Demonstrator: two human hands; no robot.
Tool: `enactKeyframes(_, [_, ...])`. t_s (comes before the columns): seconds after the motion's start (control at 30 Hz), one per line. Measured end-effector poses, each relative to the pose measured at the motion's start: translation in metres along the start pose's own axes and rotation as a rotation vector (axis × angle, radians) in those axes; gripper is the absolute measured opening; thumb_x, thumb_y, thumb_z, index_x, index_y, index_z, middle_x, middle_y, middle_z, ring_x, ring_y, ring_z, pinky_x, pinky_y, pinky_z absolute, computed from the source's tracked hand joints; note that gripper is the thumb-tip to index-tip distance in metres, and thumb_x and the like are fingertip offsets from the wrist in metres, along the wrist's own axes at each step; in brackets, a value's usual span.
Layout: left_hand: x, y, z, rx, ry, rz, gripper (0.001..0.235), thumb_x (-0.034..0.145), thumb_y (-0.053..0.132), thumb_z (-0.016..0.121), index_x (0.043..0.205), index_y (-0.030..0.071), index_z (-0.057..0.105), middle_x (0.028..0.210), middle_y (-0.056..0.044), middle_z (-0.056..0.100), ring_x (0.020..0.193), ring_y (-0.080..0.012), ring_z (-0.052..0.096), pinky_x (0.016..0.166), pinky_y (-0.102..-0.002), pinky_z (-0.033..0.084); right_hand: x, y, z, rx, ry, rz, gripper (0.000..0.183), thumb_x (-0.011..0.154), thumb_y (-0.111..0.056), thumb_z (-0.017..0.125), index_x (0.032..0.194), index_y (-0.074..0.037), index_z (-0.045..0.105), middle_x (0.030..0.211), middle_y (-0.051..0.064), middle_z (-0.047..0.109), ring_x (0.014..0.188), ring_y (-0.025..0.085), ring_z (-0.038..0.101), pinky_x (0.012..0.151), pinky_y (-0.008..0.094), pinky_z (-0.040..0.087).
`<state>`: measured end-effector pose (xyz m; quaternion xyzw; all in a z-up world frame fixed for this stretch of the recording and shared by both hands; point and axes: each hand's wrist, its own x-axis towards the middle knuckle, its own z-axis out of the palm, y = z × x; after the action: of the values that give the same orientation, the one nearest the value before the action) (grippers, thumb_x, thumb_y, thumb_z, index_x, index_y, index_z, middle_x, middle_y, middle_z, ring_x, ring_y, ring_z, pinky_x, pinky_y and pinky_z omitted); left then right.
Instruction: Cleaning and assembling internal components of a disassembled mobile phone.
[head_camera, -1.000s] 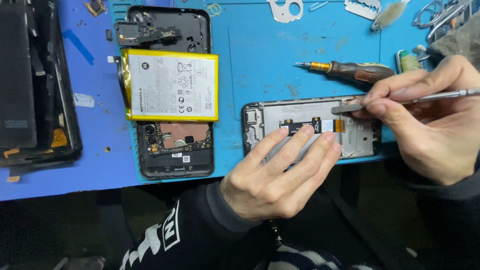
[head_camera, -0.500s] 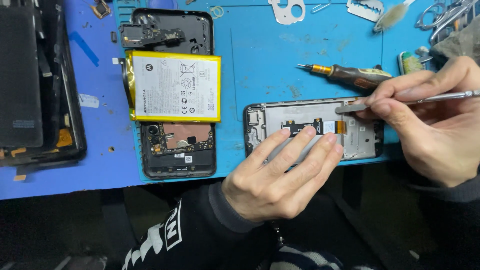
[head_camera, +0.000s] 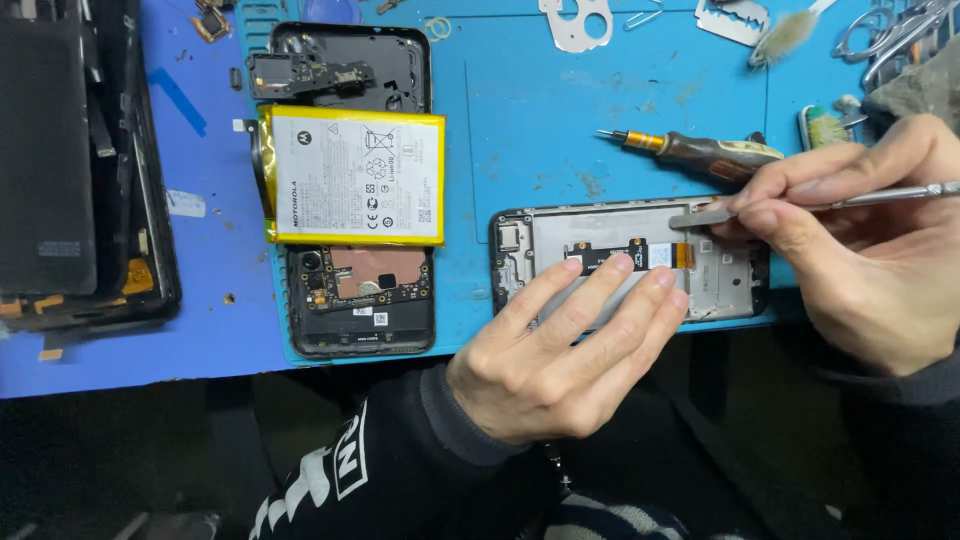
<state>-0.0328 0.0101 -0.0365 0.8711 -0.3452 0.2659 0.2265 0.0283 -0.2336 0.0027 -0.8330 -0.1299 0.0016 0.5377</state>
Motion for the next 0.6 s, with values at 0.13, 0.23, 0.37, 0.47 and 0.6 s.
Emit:
enactKeyframes(0.13, [0.000, 0.002, 0.002, 0.003, 0.002, 0.000, 0.026, 0.108, 0.012, 0.064, 0.132, 0.009, 0.074, 0.140, -0.004, 0.067, 0.132, -0.0225, 0.062, 0.110, -0.038, 0.052, -0.005, 0.002, -0.001, -0.114, -0.053, -0.021, 0.031, 0.102, 0.014, 0.066, 0.107, 0.001, 0.039, 0.100, 0.024, 0.067, 0.092, 0.025, 0.072, 0.086, 0.038, 0.064])
enactKeyframes(0.23, [0.000, 0.001, 0.000, 0.005, 0.008, -0.009, 0.025, 0.109, 0.011, 0.064, 0.131, 0.008, 0.074, 0.139, -0.004, 0.067, 0.131, -0.0226, 0.062, 0.110, -0.038, 0.052, -0.013, 0.010, 0.000, 0.065, 0.086, 0.046, 0.020, 0.108, 0.008, 0.063, 0.110, -0.001, 0.045, 0.101, 0.016, 0.066, 0.098, 0.021, 0.075, 0.095, 0.036, 0.066])
enactKeyframes(0.37, [-0.001, 0.002, 0.002, -0.014, 0.016, -0.007, 0.025, 0.109, 0.011, 0.064, 0.131, 0.008, 0.074, 0.140, -0.004, 0.066, 0.131, -0.0227, 0.062, 0.110, -0.038, 0.053, -0.011, 0.000, 0.001, -0.178, 0.018, -0.127, 0.022, 0.107, 0.015, 0.061, 0.104, 0.004, 0.043, 0.099, 0.022, 0.062, 0.095, 0.029, 0.072, 0.094, 0.041, 0.064])
enactKeyframes(0.47, [-0.001, 0.001, 0.001, -0.010, 0.022, -0.009, 0.024, 0.108, 0.011, 0.064, 0.130, 0.008, 0.074, 0.139, -0.005, 0.067, 0.131, -0.0229, 0.062, 0.110, -0.038, 0.053, -0.011, 0.001, 0.001, -0.056, 0.021, -0.106, 0.019, 0.104, 0.007, 0.064, 0.103, 0.004, 0.045, 0.101, 0.014, 0.064, 0.095, 0.022, 0.074, 0.093, 0.036, 0.065])
enactKeyframes(0.6, [0.001, 0.000, 0.001, -0.013, 0.025, 0.003, 0.024, 0.107, 0.011, 0.064, 0.129, 0.006, 0.074, 0.136, -0.005, 0.067, 0.129, -0.0235, 0.063, 0.107, -0.038, 0.054, -0.016, 0.006, 0.001, -0.208, 0.002, -0.177, 0.012, 0.102, 0.008, 0.065, 0.098, 0.008, 0.054, 0.101, 0.019, 0.064, 0.094, 0.025, 0.073, 0.091, 0.036, 0.065])
